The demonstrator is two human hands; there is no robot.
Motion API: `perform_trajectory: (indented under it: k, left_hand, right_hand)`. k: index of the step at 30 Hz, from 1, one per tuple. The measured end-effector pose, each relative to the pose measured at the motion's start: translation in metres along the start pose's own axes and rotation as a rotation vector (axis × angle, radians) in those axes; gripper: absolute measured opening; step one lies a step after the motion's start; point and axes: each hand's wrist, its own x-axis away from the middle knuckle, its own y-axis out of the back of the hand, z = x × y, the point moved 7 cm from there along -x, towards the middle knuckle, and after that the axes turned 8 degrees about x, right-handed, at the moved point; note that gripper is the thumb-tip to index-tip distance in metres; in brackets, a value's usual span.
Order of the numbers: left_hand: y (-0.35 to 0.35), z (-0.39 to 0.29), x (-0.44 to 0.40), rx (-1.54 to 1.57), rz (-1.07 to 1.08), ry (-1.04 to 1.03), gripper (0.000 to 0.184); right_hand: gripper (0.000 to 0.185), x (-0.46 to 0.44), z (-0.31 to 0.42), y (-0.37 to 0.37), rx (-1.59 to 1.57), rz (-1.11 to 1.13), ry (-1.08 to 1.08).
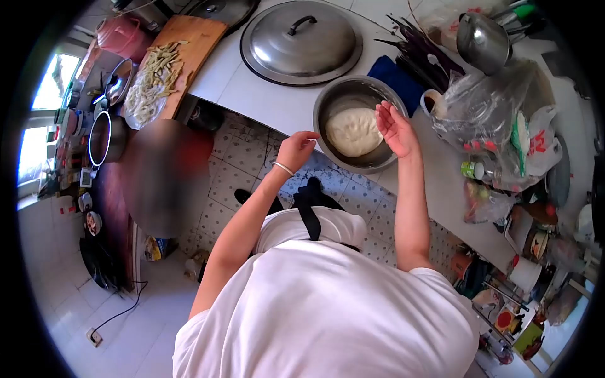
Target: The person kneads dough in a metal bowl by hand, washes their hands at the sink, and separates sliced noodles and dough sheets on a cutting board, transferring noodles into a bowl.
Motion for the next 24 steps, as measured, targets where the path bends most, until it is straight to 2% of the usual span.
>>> perform_trajectory:
  k: [1,3,4,8,15,17,18,21,22,24]
  left_hand:
    - [-0.001,0.000,0.002,0.025,-0.016,0.001,0.022]
    - [-0.005,-0.005,0.006,0.028,-0.007,0.012,0.022]
    - [-0.006,-0.013,0.007,0.050,-0.033,-0.018,0.021]
    - [-0.016,-0.034,0.009,0.196,-0.047,-0.084,0.019]
    - [-0.059,-0.074,0.001,0.393,0.048,-0.129,0.021]
    - [-0.068,-0.085,0.002,0.545,0.046,-0.122,0.024]
    - [-0.071,-0.090,0.003,0.533,0.043,-0.121,0.025]
    - [-0.079,-0.100,0.004,0.617,0.026,-0.148,0.025]
    - [-0.080,-0.101,0.003,0.613,0.029,-0.149,0.025]
    - [-0.079,-0.096,0.002,0.854,-0.041,-0.058,0.025]
  right_hand:
    - [0.017,-0.004,-0.003,0.014,-0.002,-0.009,0.003]
    - [0.017,-0.012,-0.010,0.019,-0.069,0.232,-0.022]
    - [0.018,-0.011,-0.011,0.020,-0.072,0.246,-0.018]
    - [0.015,0.009,-0.004,0.011,0.017,0.120,0.030]
    - [0.013,0.018,-0.023,0.009,-0.004,0.200,0.111]
    - [0.011,0.021,-0.031,0.009,-0.053,0.179,0.119]
    - [0.011,0.022,-0.032,0.002,-0.095,0.244,0.111]
    - [0.012,0.028,-0.042,-0.004,-0.184,0.199,0.043]
    - [0.019,0.032,-0.042,-0.009,-0.242,0.221,0.042]
    - [0.023,0.047,-0.038,-0.022,-0.316,0.199,0.021]
